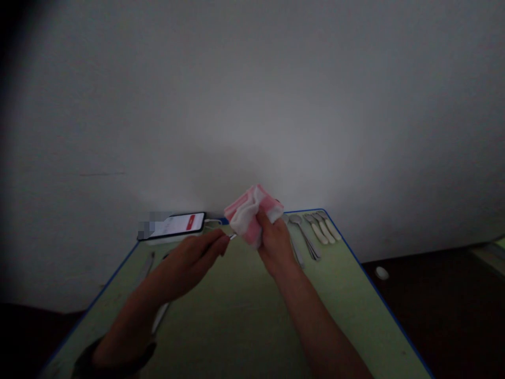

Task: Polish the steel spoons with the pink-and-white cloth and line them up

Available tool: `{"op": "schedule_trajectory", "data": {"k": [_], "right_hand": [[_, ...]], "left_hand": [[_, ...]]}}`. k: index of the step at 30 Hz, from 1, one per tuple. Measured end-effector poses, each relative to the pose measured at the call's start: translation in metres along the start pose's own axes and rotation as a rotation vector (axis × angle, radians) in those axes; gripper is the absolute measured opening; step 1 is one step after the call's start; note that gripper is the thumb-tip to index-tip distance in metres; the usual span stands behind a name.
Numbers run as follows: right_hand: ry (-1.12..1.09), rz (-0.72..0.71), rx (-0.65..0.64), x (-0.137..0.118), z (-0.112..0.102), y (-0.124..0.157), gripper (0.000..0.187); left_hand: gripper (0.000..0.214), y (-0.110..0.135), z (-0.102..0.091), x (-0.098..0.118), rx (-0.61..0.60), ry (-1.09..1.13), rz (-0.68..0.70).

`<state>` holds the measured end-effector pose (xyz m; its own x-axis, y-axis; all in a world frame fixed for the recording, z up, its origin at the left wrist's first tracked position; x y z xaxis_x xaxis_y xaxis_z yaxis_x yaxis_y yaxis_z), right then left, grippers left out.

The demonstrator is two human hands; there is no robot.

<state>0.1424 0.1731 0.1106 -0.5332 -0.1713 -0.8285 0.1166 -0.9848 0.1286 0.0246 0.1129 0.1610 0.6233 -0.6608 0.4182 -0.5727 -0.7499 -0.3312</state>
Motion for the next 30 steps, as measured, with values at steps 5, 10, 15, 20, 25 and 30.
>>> {"op": "schedule_trajectory", "data": {"k": [5, 10, 15, 20, 25, 30], "right_hand": [[0.283, 0.026, -0.112, -0.023, -0.020, 0.000, 0.034], [0.734, -0.023, -0.244, -0.041, -0.018, 0.019, 0.032], [1.068, -0.021, -0.313, -0.034, -0.009, 0.025, 0.028], [1.195, 0.038, -0.429, -0.024, 0.001, 0.031, 0.026], [0.888, -0.118, -0.197, -0.038, 0.008, 0.027, 0.028], [0.246, -0.243, 0.299, -0.037, -0.025, 0.019, 0.041]], "left_hand": [[0.032, 0.006, -0.007, -0.004, -0.055, 0.009, 0.007], [0.030, 0.011, -0.009, -0.003, -0.111, 0.057, 0.022], [0.029, 0.011, -0.002, -0.001, -0.161, 0.073, 0.025], [0.031, 0.015, -0.003, -0.004, -0.204, 0.100, 0.006], [0.033, 0.022, -0.025, -0.004, -0.060, 0.098, -0.006], [0.030, 0.013, -0.020, 0.015, 0.060, -0.018, -0.034]]}}
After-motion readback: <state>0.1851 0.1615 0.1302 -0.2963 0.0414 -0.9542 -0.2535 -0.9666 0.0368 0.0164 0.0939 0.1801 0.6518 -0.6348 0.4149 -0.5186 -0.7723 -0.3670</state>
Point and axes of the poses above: each hand's wrist, its own y-axis away from the middle knuckle, its own z-axis out of the palm, x = y × z, the point moved 9 cm from there along -y, towards the middle knuckle, and after that the axes turned 13 degrees about z, right-handed, at the moved point
